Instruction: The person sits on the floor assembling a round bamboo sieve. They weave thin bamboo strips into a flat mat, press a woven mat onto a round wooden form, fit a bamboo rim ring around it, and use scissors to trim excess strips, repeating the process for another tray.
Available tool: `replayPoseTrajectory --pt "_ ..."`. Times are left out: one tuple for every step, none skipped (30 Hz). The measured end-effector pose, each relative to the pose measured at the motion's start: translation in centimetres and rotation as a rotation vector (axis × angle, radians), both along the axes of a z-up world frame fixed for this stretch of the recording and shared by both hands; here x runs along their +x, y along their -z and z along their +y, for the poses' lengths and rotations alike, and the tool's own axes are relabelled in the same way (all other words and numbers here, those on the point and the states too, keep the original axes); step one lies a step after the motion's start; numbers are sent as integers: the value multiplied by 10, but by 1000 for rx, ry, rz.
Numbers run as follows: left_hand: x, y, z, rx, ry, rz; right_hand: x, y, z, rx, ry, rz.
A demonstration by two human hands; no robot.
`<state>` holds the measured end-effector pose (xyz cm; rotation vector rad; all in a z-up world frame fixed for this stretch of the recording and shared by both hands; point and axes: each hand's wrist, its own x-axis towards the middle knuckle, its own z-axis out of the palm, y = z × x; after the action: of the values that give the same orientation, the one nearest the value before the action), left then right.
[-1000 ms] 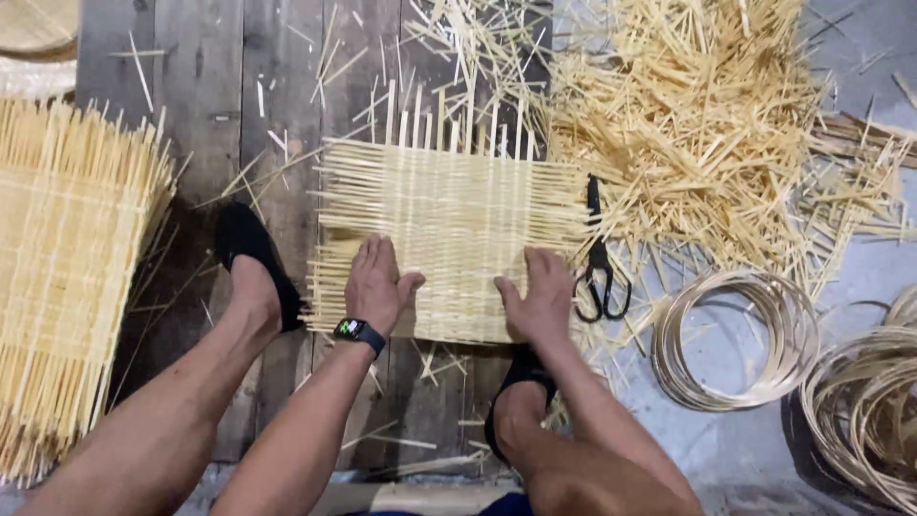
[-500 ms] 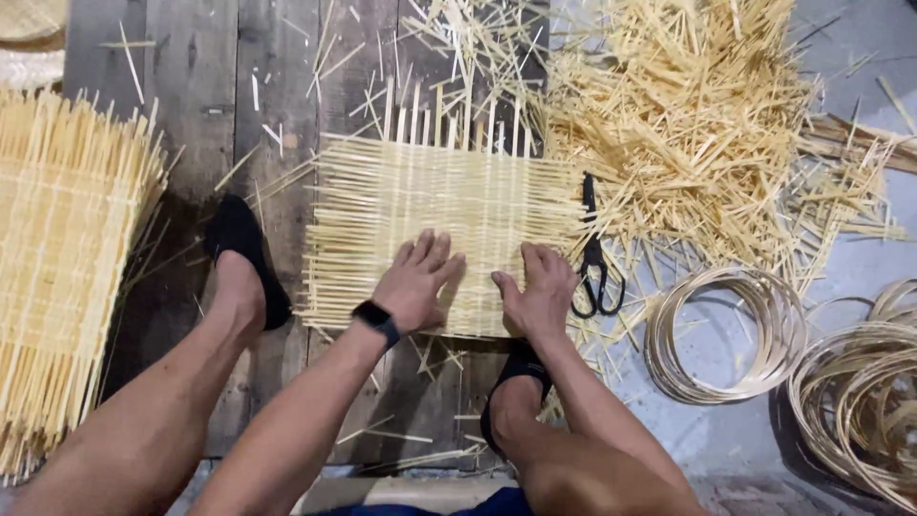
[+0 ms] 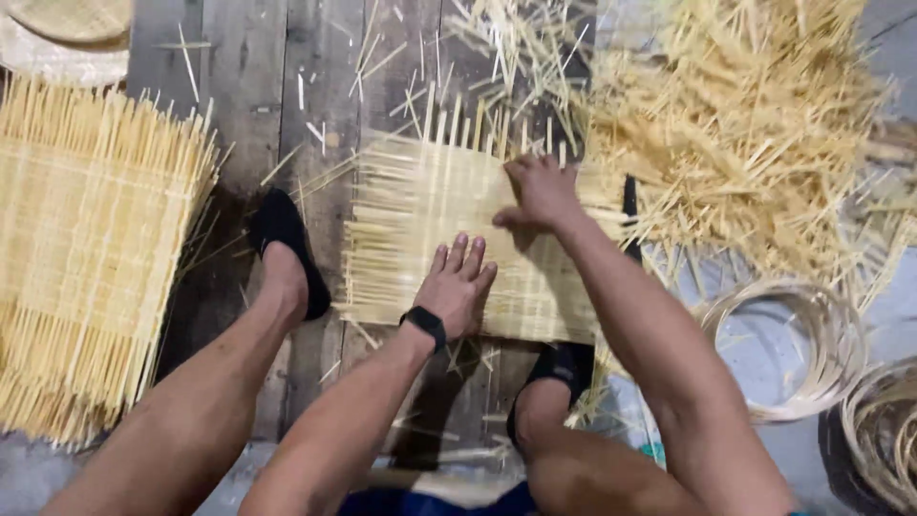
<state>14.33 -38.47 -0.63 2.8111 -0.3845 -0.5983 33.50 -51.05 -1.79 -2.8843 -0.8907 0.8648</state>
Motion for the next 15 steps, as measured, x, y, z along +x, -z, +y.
replayPoseTrajectory --pt "-14 2 -5 -9 5 19 -6 5 -5 -9 5 19" --pt "-28 2 -11 -3 12 35 -12 7 -10 30 27 29" --pt "-18 3 -6 24 20 -1 7 2 -5 91 49 -13" --pt "-18 25 1 35 26 -34 -5 6 -9 103 55 -45" --pt "-15 49 3 15 21 -117 -17 11 -18 278 19 -207" --pt "-11 75 6 -6 15 -199 -27 20 -28 450 -23 -372" --pt "-9 53 6 -20 31 -193 -46 14 -48 434 -7 -369" --pt "-6 34 7 -44 22 -129 -66 10 -68 562 160 -452" --pt "-5 17 7 -68 5 -64 -87 8 -88 686 322 -533" --pt "-8 31 7 -83 14 -55 -101 26 -139 668 330 -530" --pt "-12 43 9 -87 3 -27 -116 43 -189 584 519 -699" --pt "-15 54 9 -90 -8 2 -132 58 -240 491 704 -868" --pt "-13 54 9 -100 11 -6 -148 54 -270 478 716 -886" --pt "-11 52 8 -98 7 -46 -164 48 -299 206 842 -812" --pt "-8 51 7 -96 3 -87 -182 43 -329 -61 957 -722"
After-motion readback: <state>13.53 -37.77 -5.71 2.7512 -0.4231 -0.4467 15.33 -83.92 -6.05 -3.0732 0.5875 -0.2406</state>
